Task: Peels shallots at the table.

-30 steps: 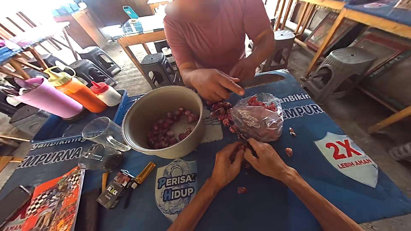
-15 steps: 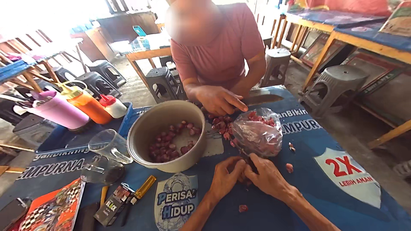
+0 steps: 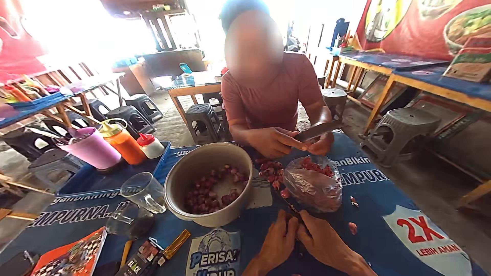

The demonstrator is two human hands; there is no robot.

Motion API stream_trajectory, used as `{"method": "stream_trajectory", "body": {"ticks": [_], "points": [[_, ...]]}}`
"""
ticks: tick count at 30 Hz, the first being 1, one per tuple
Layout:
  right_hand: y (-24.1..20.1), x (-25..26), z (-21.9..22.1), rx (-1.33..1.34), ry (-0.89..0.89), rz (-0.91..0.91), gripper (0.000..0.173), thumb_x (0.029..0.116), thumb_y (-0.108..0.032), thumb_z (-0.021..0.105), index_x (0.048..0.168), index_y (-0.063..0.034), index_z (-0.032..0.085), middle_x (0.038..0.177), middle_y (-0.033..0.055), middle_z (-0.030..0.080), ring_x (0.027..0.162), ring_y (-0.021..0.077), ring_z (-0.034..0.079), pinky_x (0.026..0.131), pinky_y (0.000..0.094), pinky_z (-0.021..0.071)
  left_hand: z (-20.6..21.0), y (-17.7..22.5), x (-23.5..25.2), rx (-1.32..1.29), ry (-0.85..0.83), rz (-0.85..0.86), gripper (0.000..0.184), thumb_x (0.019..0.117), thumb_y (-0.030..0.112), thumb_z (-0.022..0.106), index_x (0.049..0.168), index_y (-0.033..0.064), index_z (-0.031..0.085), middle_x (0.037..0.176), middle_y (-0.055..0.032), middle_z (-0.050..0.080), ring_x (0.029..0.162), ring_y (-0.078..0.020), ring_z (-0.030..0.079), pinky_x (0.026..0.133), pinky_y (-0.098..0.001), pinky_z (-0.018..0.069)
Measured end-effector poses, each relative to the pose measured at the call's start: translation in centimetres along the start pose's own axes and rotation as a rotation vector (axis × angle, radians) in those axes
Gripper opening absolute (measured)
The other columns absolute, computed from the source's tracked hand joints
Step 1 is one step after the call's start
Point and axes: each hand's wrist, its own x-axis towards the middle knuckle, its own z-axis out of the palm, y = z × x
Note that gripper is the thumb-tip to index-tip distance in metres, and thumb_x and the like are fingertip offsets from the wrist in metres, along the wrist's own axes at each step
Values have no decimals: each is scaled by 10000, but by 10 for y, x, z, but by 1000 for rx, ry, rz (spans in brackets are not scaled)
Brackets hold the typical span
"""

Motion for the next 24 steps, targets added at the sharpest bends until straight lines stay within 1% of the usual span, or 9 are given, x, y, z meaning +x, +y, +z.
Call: {"method": "stream_trajectory", "body": {"ticks": [4, 8, 10, 12, 15, 17, 19, 21, 24], "points": [[2, 1, 4, 56, 36, -10, 327, 1002, -195, 452, 1112, 67, 614, 795, 173, 641, 730, 313, 666, 664, 455, 536, 3, 1, -2, 15, 30, 6, 366, 1094, 249, 389, 1205, -66, 538, 854, -103, 603, 728, -156, 602, 709, -340, 533], [1, 2, 3, 71, 15, 9, 316, 1011, -188, 443, 1106, 61, 613, 786, 159, 628, 725, 292, 651, 667, 434, 526, 5, 3, -3, 0, 41, -19, 346, 1088, 223, 375, 1196, -65, 533, 831, -84, 582, 714, -138, 583, 699, -317, 521], [2, 3, 0, 140, -2, 28, 308, 1017, -188, 424, 1086, 49, 609, 749, 121, 588, 686, 242, 608, 641, 406, 501, 6, 2, -4, -20, 53, -18, 333, 1080, 196, 345, 1180, -61, 531, 817, -69, 564, 701, -117, 564, 685, -298, 510], [4, 3, -3, 206, -19, 48, 304, 1027, -192, 404, 1073, 30, 606, 728, 80, 547, 658, 188, 560, 624, 373, 471, 7, 1, -4, -65, 61, -6, 323, 1076, 176, 321, 1168, -55, 528, 811, -38, 539, 675, -80, 531, 656, -256, 487], [10, 5, -5, 331, -38, 59, 320, 1044, -220, 400, 1124, 2, 617, 739, 29, 534, 632, 108, 517, 599, 302, 449, 3, 0, -4, -146, 64, 22, 342, 1079, 178, 313, 1189, -59, 533, 872, -40, 565, 705, -47, 544, 655, -218, 488], [15, 6, -5, 451, -59, 88, 323, 1059, -234, 397, 1156, -12, 610, 757, 0, 536, 594, 57, 504, 556, 246, 450, -1, 0, -4, -198, 58, 10, 357, 1079, 184, 312, 1215, -57, 537, 894, -38, 582, 695, -34, 552, 634, -203, 490], [15, 7, -6, 541, -77, 115, 315, 1070, -233, 389, 1167, -23, 602, 751, -23, 527, 557, 28, 485, 513, 207, 433, -4, 0, -3, -272, 47, -8, 355, 1078, 184, 314, 1214, -50, 544, 873, -17, 588, 668, -22, 554, 609, -186, 488], [12, 7, -8, 649, -103, 135, 282, 1082, -221, 381, 1145, -41, 590, 726, -48, 506, 520, 9, 464, 472, 175, 411, -8, -1, -1, -364, 33, -28, 350, 1071, 182, 305, 1196, -38, 546, 837, 5, 583, 642, -24, 553, 588, -183, 486], [11, 9, -12, 846, -166, 138, 241, 1084, -205, 362, 1052, -111, 581, 687, -84, 512, 485, -5, 453, 435, 146, 399, -13, -1, 2, -503, 27, -63, 342, 1078, 179, 268, 1160, -6, 545, 789, 28, 587, 606, -22, 546, 557, -174, 475]]}}
